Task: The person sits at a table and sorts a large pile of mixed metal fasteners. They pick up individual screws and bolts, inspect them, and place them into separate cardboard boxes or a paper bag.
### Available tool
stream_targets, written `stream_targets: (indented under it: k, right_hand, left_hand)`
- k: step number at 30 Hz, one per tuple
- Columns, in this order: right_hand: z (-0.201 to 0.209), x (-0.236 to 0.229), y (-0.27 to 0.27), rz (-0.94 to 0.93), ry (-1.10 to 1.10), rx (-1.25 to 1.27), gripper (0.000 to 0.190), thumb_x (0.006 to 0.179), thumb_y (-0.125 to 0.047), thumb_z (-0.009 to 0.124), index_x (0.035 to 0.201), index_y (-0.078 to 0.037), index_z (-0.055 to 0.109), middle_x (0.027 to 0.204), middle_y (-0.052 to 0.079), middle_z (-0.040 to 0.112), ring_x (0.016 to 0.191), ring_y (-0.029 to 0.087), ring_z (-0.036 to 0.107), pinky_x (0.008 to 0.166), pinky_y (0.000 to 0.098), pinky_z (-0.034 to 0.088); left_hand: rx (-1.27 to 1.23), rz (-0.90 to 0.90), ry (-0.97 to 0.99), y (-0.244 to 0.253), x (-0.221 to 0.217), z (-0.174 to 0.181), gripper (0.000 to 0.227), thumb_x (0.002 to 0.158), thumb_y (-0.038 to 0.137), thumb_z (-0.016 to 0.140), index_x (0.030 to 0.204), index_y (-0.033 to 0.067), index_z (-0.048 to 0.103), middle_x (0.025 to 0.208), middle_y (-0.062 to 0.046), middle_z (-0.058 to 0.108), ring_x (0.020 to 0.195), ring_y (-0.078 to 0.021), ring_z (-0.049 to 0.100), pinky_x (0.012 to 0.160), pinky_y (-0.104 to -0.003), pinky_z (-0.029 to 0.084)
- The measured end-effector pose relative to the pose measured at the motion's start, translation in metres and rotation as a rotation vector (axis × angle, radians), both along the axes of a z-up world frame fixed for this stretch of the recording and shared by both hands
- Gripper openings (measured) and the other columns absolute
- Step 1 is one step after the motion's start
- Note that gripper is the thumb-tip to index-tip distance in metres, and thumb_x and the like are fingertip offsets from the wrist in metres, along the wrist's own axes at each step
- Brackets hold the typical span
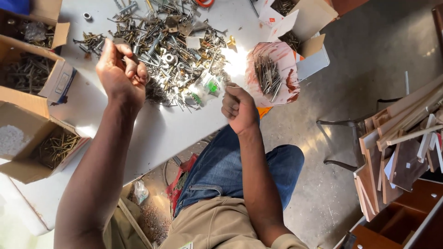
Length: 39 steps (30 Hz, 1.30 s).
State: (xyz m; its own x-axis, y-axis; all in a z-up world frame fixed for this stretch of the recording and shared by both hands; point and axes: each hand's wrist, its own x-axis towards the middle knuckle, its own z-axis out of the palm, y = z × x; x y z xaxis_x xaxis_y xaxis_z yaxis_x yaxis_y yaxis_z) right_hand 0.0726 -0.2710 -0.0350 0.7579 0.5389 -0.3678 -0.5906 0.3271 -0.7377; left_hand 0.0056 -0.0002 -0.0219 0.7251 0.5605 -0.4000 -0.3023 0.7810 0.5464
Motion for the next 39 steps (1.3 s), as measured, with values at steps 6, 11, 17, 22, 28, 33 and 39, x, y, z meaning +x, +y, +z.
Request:
stream_targets:
  k: [6,11,17,22,28,33,39]
  right_hand:
    - [0.004,-0.002,-0.004,0.029,0.093,0.251,0.009,0.092,-0.019,0.058,0.096,-0.011,0.061,0.060,-0.004,0.040,0.048,0.008,0.025,0.044,0.0246,0.021]
    - [0.004,-0.004,0.003,0.039,0.071,0.245,0.013,0.093,-0.019,0.054,0.097,-0.009,0.061,0.067,0.002,0.049,0.050,0.009,0.031,0.045,0.0252,0.023]
    - [0.004,-0.004,0.010,0.046,0.039,0.146,0.014,0.093,-0.020,0.055,0.097,-0.008,0.061,0.070,0.006,0.055,0.046,0.010,0.032,0.042,0.0248,0.022]
    - [0.006,-0.007,0.026,0.054,0.007,0.027,0.018,0.101,-0.023,0.055,0.106,-0.008,0.063,0.072,0.006,0.057,0.045,0.008,0.034,0.044,0.0247,0.023]
    - [0.032,-0.011,0.074,0.052,-0.113,0.000,0.014,0.102,-0.026,0.047,0.103,-0.016,0.056,0.071,0.005,0.060,0.055,0.010,0.050,0.046,0.0224,0.038]
    - [0.048,-0.013,0.118,0.098,-0.307,-0.148,0.013,0.101,-0.018,0.056,0.100,-0.007,0.062,0.062,0.007,0.054,0.043,0.007,0.041,0.040,0.0196,0.030]
    - [0.051,-0.006,0.124,0.217,-0.512,-0.329,0.029,0.103,-0.033,0.059,0.114,-0.008,0.071,0.063,0.009,0.057,0.045,0.006,0.037,0.041,0.0194,0.029]
  left_hand:
    - [-0.047,-0.105,0.102,-0.006,-0.001,0.017,0.047,0.102,0.042,0.042,0.071,0.0096,0.055,0.059,-0.001,0.034,0.048,-0.0149,0.035,0.049,-0.029,0.037]
    - [-0.029,-0.182,0.068,-0.007,-0.004,0.023,0.052,0.104,0.044,0.036,0.074,0.0082,0.059,0.052,-0.004,0.043,0.049,-0.0205,0.055,0.046,-0.027,0.042]
    - [-0.048,-0.239,-0.069,-0.009,-0.004,0.021,0.057,0.108,0.042,0.028,0.084,0.0033,0.063,0.065,-0.013,0.061,0.069,-0.0310,0.072,0.055,-0.032,0.055]
    - [-0.066,-0.294,-0.039,-0.013,-0.002,0.022,0.065,0.108,0.044,0.022,0.096,-0.0014,0.066,0.092,-0.025,0.075,0.087,-0.0360,0.077,0.068,-0.034,0.065]
    - [-0.182,-0.397,-0.079,-0.025,0.003,0.009,0.071,0.104,0.052,0.016,0.120,-0.0032,0.057,0.115,-0.031,0.072,0.107,-0.0374,0.075,0.096,-0.048,0.064]
    - [-0.180,-0.414,-0.139,-0.029,0.012,-0.038,0.076,0.103,0.059,0.021,0.126,-0.0025,0.058,0.109,-0.020,0.073,0.100,-0.0297,0.077,0.089,-0.039,0.066]
    - [-0.234,-0.329,-0.228,-0.025,0.018,-0.056,0.073,0.105,0.056,0.024,0.127,-0.0043,0.058,0.111,-0.025,0.071,0.101,-0.0343,0.076,0.086,-0.042,0.066]
